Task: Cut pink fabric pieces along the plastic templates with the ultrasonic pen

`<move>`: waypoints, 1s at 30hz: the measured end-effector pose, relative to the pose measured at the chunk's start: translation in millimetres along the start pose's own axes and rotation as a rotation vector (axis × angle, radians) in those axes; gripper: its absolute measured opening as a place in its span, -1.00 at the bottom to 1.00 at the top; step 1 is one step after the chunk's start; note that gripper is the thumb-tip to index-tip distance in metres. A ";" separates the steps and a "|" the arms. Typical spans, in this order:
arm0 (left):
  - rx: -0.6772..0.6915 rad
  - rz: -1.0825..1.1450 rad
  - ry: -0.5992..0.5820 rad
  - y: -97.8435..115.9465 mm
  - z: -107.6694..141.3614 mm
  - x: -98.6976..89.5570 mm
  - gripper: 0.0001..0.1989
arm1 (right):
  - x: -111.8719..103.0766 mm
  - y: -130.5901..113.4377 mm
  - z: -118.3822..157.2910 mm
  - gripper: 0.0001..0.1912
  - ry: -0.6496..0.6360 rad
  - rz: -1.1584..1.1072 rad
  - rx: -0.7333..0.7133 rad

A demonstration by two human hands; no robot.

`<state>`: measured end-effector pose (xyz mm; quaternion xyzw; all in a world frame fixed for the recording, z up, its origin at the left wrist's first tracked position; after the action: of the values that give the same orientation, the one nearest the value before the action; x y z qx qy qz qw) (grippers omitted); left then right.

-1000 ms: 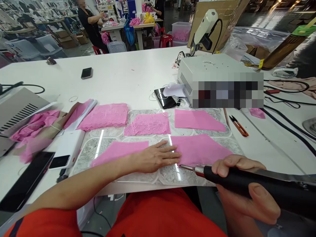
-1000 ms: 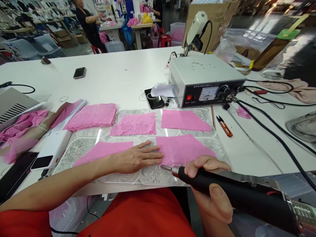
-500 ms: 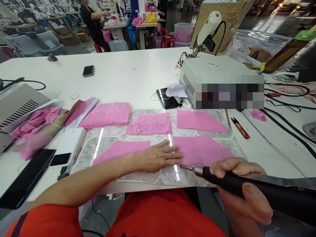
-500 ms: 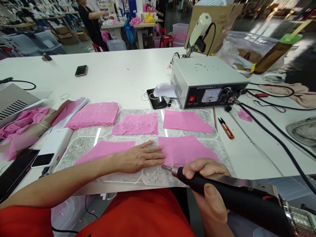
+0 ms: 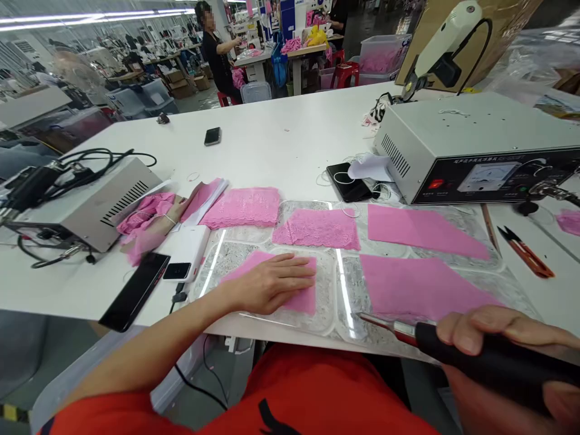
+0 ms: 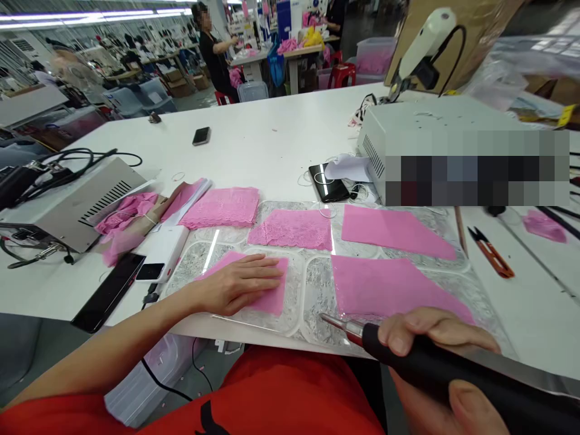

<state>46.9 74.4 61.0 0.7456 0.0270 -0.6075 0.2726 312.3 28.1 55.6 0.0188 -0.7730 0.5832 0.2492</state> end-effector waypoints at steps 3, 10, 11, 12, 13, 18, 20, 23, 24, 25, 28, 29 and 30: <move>-0.065 -0.045 -0.103 -5.7 26.2 14.0 -0.61 | 29.1 -1.5 0.3 -0.81 -0.055 -0.028 -0.059; -0.081 -0.086 -0.112 -9.2 38.7 29.4 -0.57 | 75.9 7.6 4.7 -0.76 -0.304 -0.043 -0.036; -0.080 -0.090 -0.109 -9.8 38.8 29.9 -0.57 | 77.2 8.9 5.6 -0.77 -0.299 -0.041 -0.025; -0.081 -0.092 -0.108 -10.3 39.1 30.3 -0.57 | 78.7 9.9 6.5 -0.77 -0.298 -0.038 -0.015; -0.082 -0.092 -0.107 -10.8 39.4 30.7 -0.57 | 80.1 10.7 7.3 -0.77 -0.297 -0.033 -0.008; -0.082 -0.094 -0.081 -10.9 41.3 31.1 -0.58 | 86.9 12.6 8.6 -0.77 -0.321 -0.037 0.001; -0.078 -0.099 -0.063 -10.6 41.8 30.9 -0.59 | 88.3 13.8 8.2 -0.77 -0.330 -0.044 0.004; -0.077 -0.105 -0.051 -11.0 42.4 31.1 -0.59 | 90.3 14.5 7.8 -0.76 -0.346 -0.046 -0.008; -0.078 -0.105 -0.051 -11.2 42.6 31.2 -0.59 | 91.3 14.2 7.8 -0.76 -0.354 -0.044 -0.019; -0.078 -0.105 -0.052 -11.3 42.7 31.3 -0.59 | 92.0 14.0 7.8 -0.75 -0.359 -0.041 -0.027; -0.083 -0.101 -0.058 -12.0 42.6 31.7 -0.59 | 93.3 15.4 8.0 -0.76 -0.360 -0.038 -0.023; -0.084 -0.099 -0.059 -12.2 42.6 31.8 -0.60 | 93.4 16.6 8.1 -0.76 -0.356 -0.036 -0.012; -0.086 -0.098 -0.061 -12.5 42.5 31.9 -0.60 | 93.7 17.1 8.3 -0.76 -0.356 -0.037 -0.009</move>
<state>12.7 57.0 22.1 0.7120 0.0812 -0.6408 0.2753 221.9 50.5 76.9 0.1350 -0.8071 0.5623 0.1191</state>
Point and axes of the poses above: each hand's wrist, its own z-axis away from the middle knuckle, its own x-axis out of the palm, y = z × x, the point moved 9 cm from there along -z, towards the middle knuckle, and after that the axes turned 2 degrees about -y, right-handed, at the moved point
